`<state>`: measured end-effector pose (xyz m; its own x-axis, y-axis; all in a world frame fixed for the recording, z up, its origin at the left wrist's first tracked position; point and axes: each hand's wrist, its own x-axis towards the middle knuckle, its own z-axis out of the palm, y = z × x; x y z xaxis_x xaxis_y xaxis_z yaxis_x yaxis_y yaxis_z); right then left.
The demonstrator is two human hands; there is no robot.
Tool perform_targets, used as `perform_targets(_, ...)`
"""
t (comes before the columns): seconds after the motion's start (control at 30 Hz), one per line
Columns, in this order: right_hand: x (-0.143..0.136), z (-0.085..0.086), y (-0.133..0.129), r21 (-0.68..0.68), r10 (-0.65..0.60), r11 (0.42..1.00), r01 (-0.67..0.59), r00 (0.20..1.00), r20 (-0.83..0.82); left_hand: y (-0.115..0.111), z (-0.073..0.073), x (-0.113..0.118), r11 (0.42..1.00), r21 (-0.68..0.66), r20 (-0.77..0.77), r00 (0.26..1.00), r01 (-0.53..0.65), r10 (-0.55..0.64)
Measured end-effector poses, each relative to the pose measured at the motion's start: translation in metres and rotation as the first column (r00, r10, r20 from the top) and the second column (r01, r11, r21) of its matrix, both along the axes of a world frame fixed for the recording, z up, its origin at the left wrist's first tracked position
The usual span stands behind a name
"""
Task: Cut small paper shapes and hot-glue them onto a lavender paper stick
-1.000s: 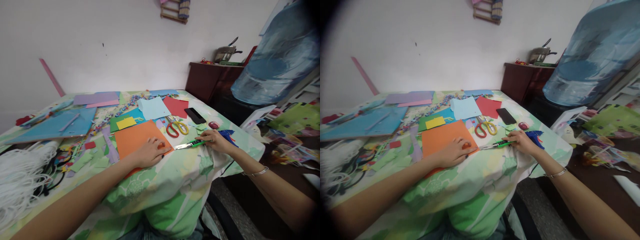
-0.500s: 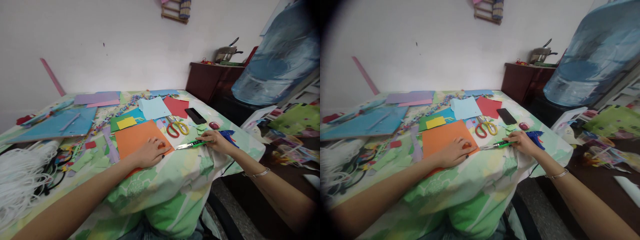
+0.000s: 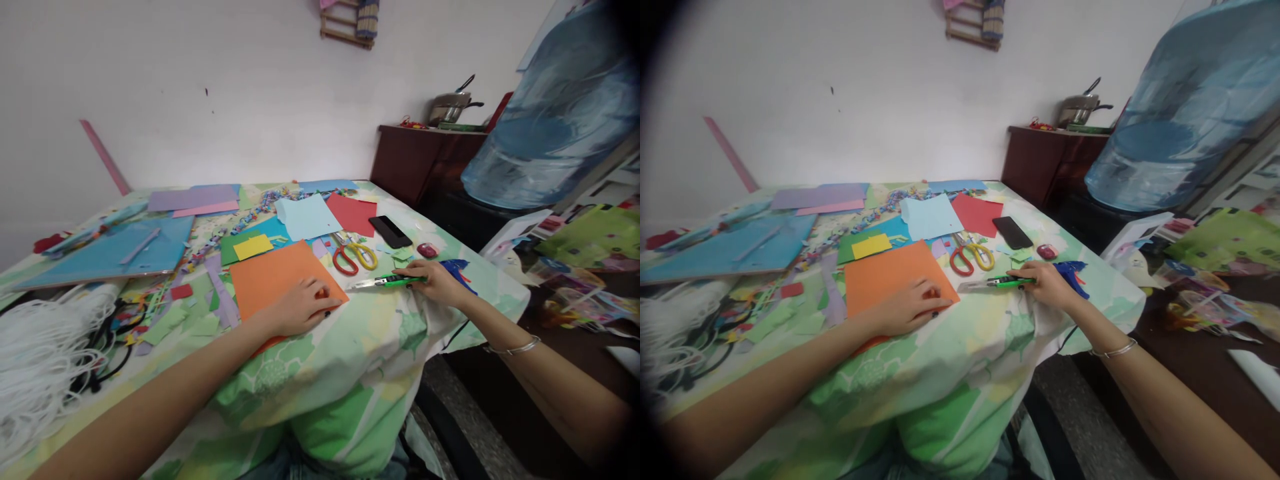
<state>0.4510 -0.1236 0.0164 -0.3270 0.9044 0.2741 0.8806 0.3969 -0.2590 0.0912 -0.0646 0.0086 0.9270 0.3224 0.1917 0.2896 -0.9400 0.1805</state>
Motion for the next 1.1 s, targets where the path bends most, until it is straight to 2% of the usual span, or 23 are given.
perform_targets(0.2, -0.006, 0.008, -0.012, 0.019, -0.085, 0.996, 0.087, 0.992, -0.096, 0.0, 0.006, 0.005, 0.998, 0.054, -0.068, 0.997, 0.024, -0.02)
perform_targets(0.37, -0.018, 0.01, -0.017, -0.014, -0.133, 0.991, 0.132, 0.981, -0.144, -0.004, 0.004, 0.009, 0.995, 0.091, -0.076, 0.996, -0.03, 0.037)
perform_targets(0.5, -0.051, 0.015, -0.019, -0.083, -0.268, 0.963, 0.257, 0.946, -0.181, -0.007, 0.001, 0.01, 0.992, 0.125, -0.068, 0.997, -0.033, 0.041)
perform_targets(0.67, -0.111, 0.008, -0.007, -0.174, -0.329, 0.938, 0.301, 0.929, -0.167, -0.009, -0.002, 0.008, 0.99, 0.133, -0.047, 0.998, -0.035, 0.042)
perform_targets(0.77, -0.138, 0.002, 0.003, -0.23, -0.351, 0.923, 0.308, 0.92, -0.175, -0.011, -0.003, 0.007, 0.989, 0.131, -0.031, 0.997, -0.063, 0.068)
perform_targets(0.9, -0.154, -0.002, 0.011, -0.282, -0.382, 0.901, 0.329, 0.91, -0.162, -0.015, -0.004, 0.006, 0.984, 0.147, -0.035, 0.994, -0.102, 0.108)
perform_targets(1.1, -0.161, -0.006, 0.013, -0.282, -0.451, 0.864, 0.418, 0.89, -0.064, -0.019, -0.002, 0.003, 0.985, 0.145, -0.03, 0.995, -0.092, 0.097)
